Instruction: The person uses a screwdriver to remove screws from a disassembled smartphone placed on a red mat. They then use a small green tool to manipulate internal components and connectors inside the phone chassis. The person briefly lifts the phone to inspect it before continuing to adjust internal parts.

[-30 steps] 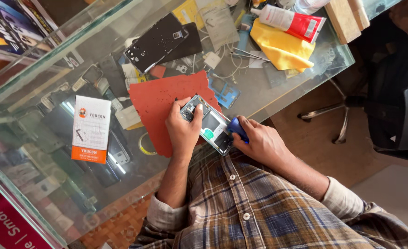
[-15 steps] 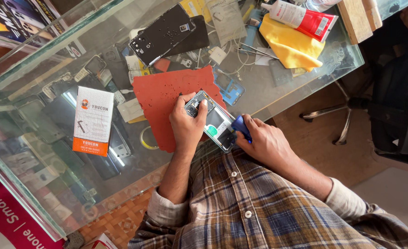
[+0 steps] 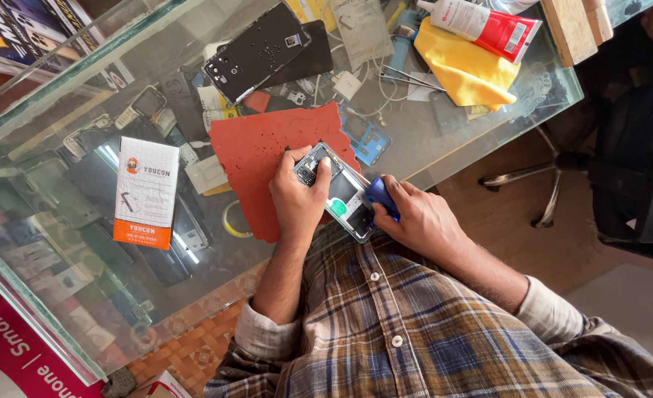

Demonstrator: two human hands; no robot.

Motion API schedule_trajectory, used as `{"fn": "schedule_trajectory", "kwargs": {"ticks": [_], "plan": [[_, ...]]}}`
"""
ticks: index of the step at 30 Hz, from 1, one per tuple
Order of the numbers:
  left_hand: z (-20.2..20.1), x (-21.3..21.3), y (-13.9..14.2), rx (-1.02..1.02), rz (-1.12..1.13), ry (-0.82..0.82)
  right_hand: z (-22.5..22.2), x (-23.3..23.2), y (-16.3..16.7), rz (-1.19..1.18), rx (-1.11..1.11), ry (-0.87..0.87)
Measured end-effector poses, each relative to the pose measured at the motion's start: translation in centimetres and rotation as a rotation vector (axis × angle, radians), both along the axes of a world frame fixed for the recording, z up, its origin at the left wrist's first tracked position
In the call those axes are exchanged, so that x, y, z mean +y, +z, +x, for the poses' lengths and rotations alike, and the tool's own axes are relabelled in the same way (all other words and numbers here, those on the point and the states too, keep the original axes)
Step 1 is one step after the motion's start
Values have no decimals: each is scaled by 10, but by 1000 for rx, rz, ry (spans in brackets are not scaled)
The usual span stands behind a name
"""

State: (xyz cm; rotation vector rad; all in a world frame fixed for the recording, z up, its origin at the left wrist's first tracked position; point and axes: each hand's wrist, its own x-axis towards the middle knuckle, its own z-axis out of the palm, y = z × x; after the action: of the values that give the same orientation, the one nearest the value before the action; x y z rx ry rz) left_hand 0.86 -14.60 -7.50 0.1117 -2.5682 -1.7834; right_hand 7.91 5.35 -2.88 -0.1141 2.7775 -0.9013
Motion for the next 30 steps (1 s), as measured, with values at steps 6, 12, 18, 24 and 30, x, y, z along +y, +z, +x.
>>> {"fn": "schedule_trajectory", "kwargs": {"ticks": [6, 12, 18, 24, 30], "plan": [[1, 0, -2, -8, 30, 4, 1, -1, 1, 6, 40, -16], [5, 1, -4, -24, 50, 0, 3, -1, 1, 10, 33, 5], [4, 0, -4, 22, 42, -8, 9, 3, 3, 46, 21, 10], [3, 1, 0, 14, 24, -5, 8, 3, -2, 50, 41, -2], [2, 4, -3, -11, 53, -12, 9, 4, -6, 26, 30, -5]]}}
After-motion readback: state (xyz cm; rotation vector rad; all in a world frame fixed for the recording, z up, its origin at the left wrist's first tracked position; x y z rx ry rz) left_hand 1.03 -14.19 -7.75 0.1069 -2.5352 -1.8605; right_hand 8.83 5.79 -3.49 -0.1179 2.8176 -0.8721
